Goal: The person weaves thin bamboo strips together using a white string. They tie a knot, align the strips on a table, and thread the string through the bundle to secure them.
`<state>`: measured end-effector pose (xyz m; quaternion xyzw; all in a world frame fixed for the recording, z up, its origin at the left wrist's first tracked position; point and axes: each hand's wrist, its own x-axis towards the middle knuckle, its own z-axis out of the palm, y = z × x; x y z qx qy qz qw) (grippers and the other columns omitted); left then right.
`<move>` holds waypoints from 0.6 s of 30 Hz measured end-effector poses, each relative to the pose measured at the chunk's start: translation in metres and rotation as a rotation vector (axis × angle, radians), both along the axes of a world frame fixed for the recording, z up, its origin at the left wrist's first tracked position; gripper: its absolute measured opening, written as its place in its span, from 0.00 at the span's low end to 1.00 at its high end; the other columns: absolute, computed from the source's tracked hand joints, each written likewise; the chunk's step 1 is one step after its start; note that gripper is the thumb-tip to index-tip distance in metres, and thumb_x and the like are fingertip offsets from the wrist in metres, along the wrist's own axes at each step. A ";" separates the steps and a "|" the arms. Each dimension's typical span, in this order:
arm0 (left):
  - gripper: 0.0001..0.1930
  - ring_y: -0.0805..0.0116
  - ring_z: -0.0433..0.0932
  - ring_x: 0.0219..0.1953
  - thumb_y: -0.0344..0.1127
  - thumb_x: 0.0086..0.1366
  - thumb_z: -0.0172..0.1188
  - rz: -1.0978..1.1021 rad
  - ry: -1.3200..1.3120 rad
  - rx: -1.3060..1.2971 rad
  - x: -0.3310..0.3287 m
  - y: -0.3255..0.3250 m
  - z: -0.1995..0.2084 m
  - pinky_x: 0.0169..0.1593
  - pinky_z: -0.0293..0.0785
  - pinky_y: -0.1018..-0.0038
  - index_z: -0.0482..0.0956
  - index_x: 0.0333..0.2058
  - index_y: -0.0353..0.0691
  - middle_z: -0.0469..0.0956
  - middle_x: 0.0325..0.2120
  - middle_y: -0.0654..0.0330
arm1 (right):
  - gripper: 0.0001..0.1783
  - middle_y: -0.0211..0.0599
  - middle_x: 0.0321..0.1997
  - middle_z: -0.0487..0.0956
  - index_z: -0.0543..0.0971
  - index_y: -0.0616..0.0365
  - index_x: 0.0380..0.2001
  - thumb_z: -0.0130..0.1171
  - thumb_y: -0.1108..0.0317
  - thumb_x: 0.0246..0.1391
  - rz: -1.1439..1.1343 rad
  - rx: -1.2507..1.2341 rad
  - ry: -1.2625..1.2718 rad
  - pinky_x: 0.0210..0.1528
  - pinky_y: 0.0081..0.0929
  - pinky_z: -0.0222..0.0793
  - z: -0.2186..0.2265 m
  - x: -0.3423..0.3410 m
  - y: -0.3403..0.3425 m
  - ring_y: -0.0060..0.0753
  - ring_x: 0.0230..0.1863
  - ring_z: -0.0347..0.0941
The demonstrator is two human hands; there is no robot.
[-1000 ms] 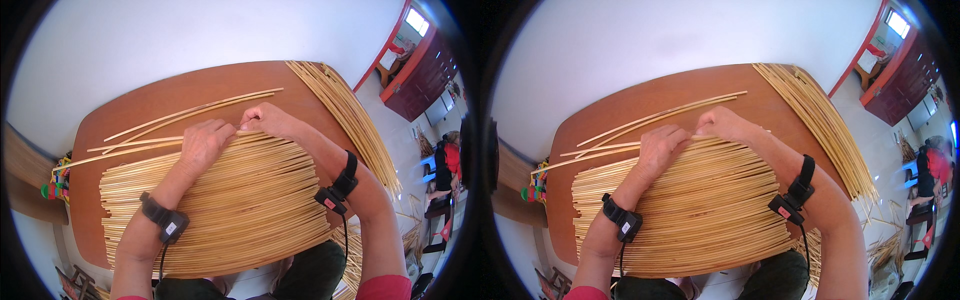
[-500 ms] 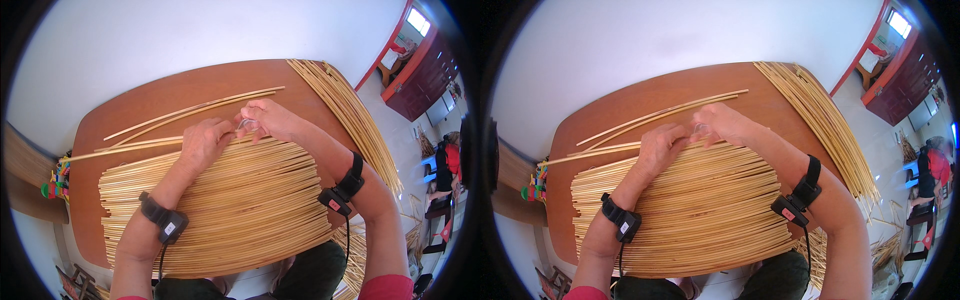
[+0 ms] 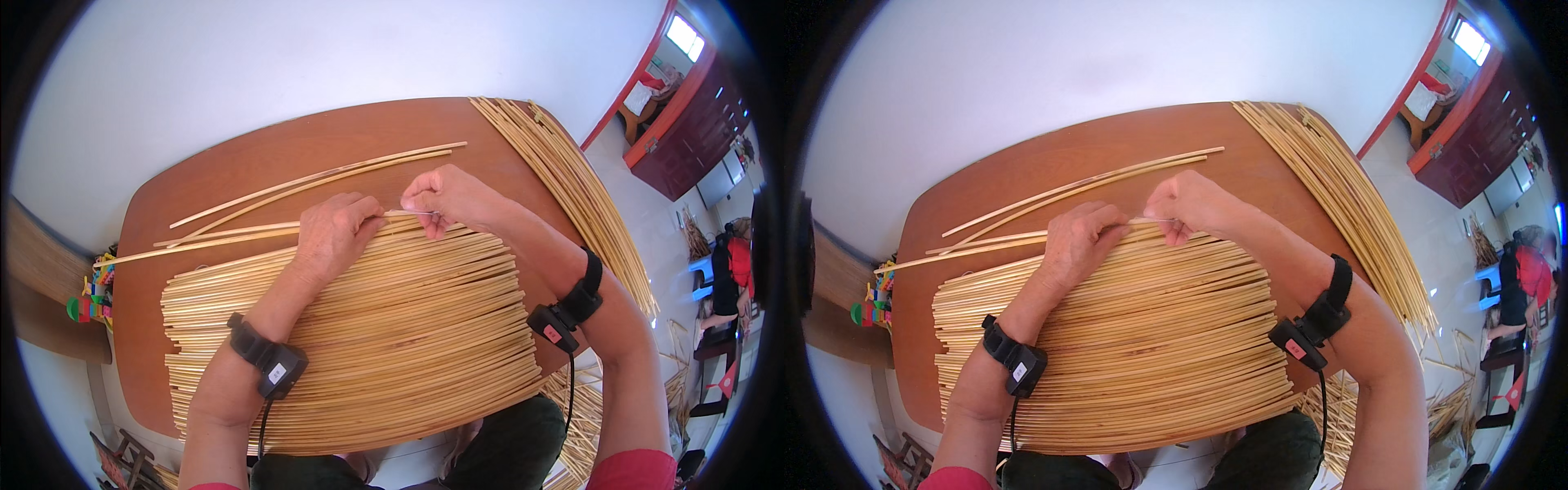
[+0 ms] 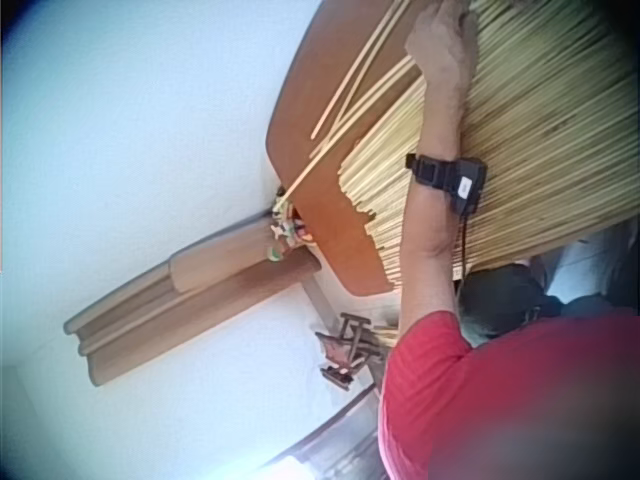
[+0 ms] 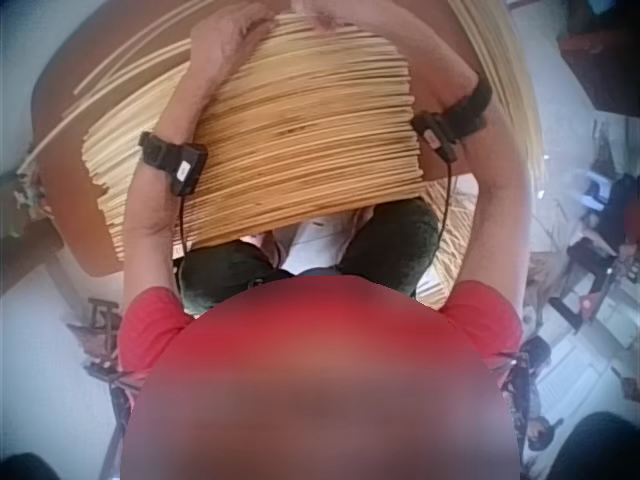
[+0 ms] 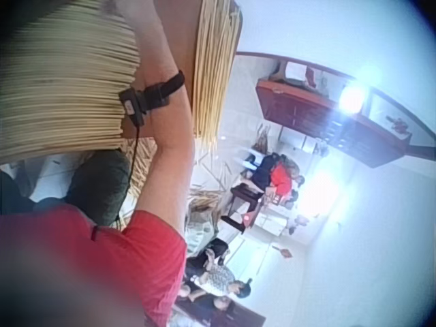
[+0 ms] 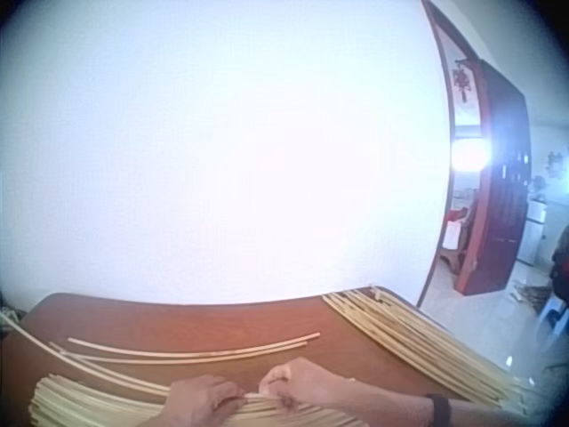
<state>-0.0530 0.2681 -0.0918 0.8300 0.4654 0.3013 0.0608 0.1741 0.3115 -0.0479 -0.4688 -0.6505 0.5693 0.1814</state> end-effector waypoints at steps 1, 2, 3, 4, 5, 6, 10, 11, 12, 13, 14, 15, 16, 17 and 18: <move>0.06 0.59 0.80 0.35 0.38 0.62 0.65 -0.004 -0.004 -0.010 0.000 0.000 0.000 0.35 0.75 0.61 0.80 0.32 0.44 0.79 0.27 0.62 | 0.12 0.30 0.21 0.74 0.80 0.66 0.38 0.59 0.65 0.64 0.025 -0.026 -0.023 0.26 0.21 0.75 0.001 0.002 -0.001 0.23 0.22 0.75; 0.06 0.59 0.80 0.35 0.38 0.62 0.65 -0.005 -0.002 -0.028 0.000 0.000 0.000 0.35 0.75 0.61 0.80 0.32 0.44 0.79 0.27 0.62 | 0.13 0.29 0.21 0.74 0.81 0.66 0.37 0.59 0.64 0.64 0.036 -0.041 -0.039 0.26 0.21 0.74 0.003 0.004 0.000 0.22 0.22 0.74; 0.06 0.59 0.80 0.35 0.38 0.62 0.65 -0.007 0.000 -0.047 0.000 0.000 0.000 0.35 0.75 0.61 0.80 0.32 0.44 0.79 0.27 0.62 | 0.13 0.29 0.20 0.73 0.81 0.65 0.37 0.59 0.64 0.64 0.046 -0.058 -0.054 0.26 0.21 0.73 0.004 0.006 0.003 0.22 0.22 0.73; 0.06 0.59 0.81 0.35 0.38 0.62 0.65 0.000 -0.007 -0.048 0.000 0.000 0.000 0.35 0.75 0.61 0.80 0.32 0.44 0.80 0.27 0.62 | 0.13 0.28 0.20 0.73 0.81 0.65 0.37 0.59 0.63 0.64 0.054 -0.066 -0.061 0.26 0.20 0.73 0.004 0.007 0.005 0.22 0.22 0.72; 0.06 0.59 0.81 0.35 0.38 0.62 0.65 0.006 -0.014 -0.049 0.001 0.000 0.000 0.36 0.75 0.61 0.80 0.32 0.44 0.80 0.28 0.62 | 0.13 0.28 0.20 0.73 0.81 0.65 0.37 0.59 0.63 0.64 0.082 -0.075 -0.067 0.27 0.20 0.72 0.003 0.008 0.007 0.21 0.22 0.71; 0.06 0.59 0.81 0.35 0.38 0.62 0.65 0.011 -0.019 -0.050 0.001 0.000 0.000 0.36 0.75 0.62 0.80 0.32 0.44 0.80 0.28 0.62 | 0.13 0.27 0.19 0.72 0.81 0.65 0.37 0.59 0.63 0.64 0.109 -0.078 -0.064 0.27 0.20 0.71 0.002 0.008 0.008 0.21 0.21 0.70; 0.06 0.58 0.81 0.35 0.38 0.63 0.65 0.008 -0.032 -0.040 0.000 0.000 0.000 0.35 0.76 0.61 0.81 0.33 0.44 0.80 0.28 0.62 | 0.13 0.33 0.26 0.77 0.82 0.61 0.36 0.61 0.61 0.62 0.168 -0.152 -0.006 0.31 0.24 0.72 -0.007 0.006 0.012 0.25 0.28 0.72; 0.05 0.58 0.81 0.35 0.38 0.63 0.64 0.007 -0.039 -0.030 0.001 0.001 0.000 0.35 0.76 0.61 0.81 0.34 0.44 0.80 0.28 0.62 | 0.13 0.33 0.29 0.77 0.82 0.61 0.37 0.61 0.60 0.62 0.131 -0.139 0.118 0.32 0.25 0.72 -0.010 0.004 0.012 0.24 0.31 0.72; 0.05 0.58 0.81 0.35 0.37 0.63 0.64 0.007 -0.044 -0.024 0.001 0.001 -0.001 0.35 0.76 0.61 0.81 0.34 0.44 0.80 0.28 0.62 | 0.13 0.33 0.31 0.78 0.81 0.61 0.39 0.60 0.60 0.62 0.076 -0.129 0.213 0.33 0.25 0.73 -0.014 0.001 0.012 0.24 0.33 0.73; 0.05 0.58 0.81 0.35 0.37 0.63 0.64 0.006 -0.055 -0.039 0.001 0.001 -0.001 0.35 0.76 0.61 0.81 0.35 0.44 0.80 0.30 0.61 | 0.14 0.33 0.34 0.78 0.81 0.60 0.40 0.60 0.59 0.63 0.022 -0.119 0.308 0.34 0.26 0.73 -0.017 -0.002 0.012 0.24 0.36 0.73; 0.05 0.58 0.82 0.35 0.36 0.63 0.64 0.004 -0.062 -0.057 0.000 0.001 -0.002 0.36 0.77 0.61 0.81 0.35 0.44 0.80 0.31 0.61 | 0.14 0.33 0.36 0.78 0.80 0.60 0.41 0.59 0.59 0.63 -0.002 -0.126 0.345 0.34 0.26 0.73 -0.021 -0.006 0.012 0.24 0.38 0.73; 0.05 0.58 0.82 0.35 0.35 0.63 0.65 -0.002 -0.074 -0.066 0.000 0.001 -0.002 0.36 0.77 0.61 0.81 0.36 0.43 0.81 0.33 0.61 | 0.14 0.33 0.39 0.78 0.80 0.60 0.42 0.58 0.60 0.64 -0.026 -0.134 0.382 0.35 0.26 0.73 -0.025 -0.010 0.012 0.24 0.40 0.73; 0.05 0.57 0.82 0.35 0.34 0.62 0.65 0.006 -0.083 -0.068 0.001 0.001 -0.003 0.36 0.77 0.61 0.82 0.36 0.43 0.80 0.35 0.61 | 0.14 0.33 0.41 0.78 0.79 0.61 0.43 0.57 0.60 0.64 -0.050 -0.142 0.420 0.35 0.26 0.73 -0.029 -0.014 0.013 0.24 0.42 0.73; 0.05 0.57 0.82 0.36 0.33 0.62 0.65 0.009 -0.099 -0.059 0.002 0.001 -0.004 0.36 0.77 0.61 0.82 0.37 0.43 0.80 0.36 0.60 | 0.14 0.33 0.41 0.79 0.79 0.61 0.43 0.56 0.60 0.64 -0.064 -0.104 0.413 0.35 0.26 0.73 -0.032 -0.017 0.015 0.25 0.43 0.73; 0.06 0.57 0.82 0.36 0.32 0.61 0.65 0.012 -0.115 -0.049 0.003 0.001 -0.006 0.36 0.78 0.61 0.82 0.37 0.43 0.80 0.38 0.60 | 0.15 0.34 0.40 0.79 0.79 0.62 0.43 0.56 0.60 0.65 -0.077 -0.065 0.406 0.35 0.26 0.73 -0.035 -0.019 0.017 0.25 0.43 0.74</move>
